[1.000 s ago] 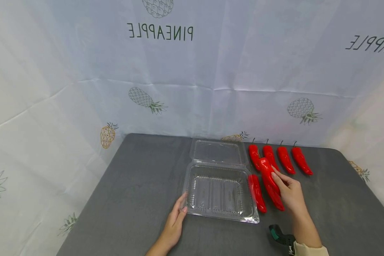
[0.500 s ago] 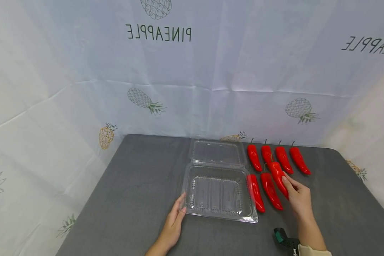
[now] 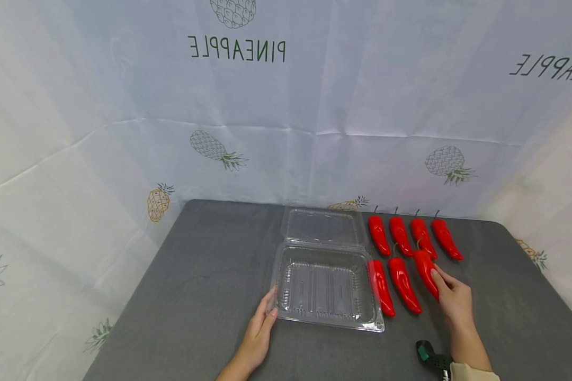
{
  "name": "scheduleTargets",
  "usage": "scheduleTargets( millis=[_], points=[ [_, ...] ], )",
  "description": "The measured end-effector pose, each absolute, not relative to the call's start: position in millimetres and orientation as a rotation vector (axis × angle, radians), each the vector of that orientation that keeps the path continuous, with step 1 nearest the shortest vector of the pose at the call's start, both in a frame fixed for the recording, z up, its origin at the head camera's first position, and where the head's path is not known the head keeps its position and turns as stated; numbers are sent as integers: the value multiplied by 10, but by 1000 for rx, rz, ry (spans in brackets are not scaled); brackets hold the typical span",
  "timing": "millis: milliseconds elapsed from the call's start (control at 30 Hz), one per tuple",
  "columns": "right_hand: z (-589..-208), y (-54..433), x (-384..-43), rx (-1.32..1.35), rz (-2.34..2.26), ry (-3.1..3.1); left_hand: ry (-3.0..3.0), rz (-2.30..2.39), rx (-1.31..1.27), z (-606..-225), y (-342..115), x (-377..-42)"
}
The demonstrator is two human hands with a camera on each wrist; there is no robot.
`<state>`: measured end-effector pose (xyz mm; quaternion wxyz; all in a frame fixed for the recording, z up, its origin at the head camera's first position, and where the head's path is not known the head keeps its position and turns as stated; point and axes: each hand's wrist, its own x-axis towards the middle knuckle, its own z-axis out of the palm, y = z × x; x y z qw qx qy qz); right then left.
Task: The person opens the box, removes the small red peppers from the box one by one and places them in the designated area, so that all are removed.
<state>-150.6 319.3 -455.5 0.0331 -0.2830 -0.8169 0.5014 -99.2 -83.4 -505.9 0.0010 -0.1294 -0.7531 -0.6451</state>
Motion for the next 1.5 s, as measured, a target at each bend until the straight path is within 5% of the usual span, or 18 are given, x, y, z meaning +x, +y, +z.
scheduleTargets(
  millis=[800, 1500],
  points=[
    [-4630, 3274, -1525, -728, 1050, -2866, -2365, -2042, -409, -5058, -820, -1000],
    [-4578, 3257, -1543, -740, 1124, -2905, -2369, -2042, -385, -5051, -817, -988]
  ],
)
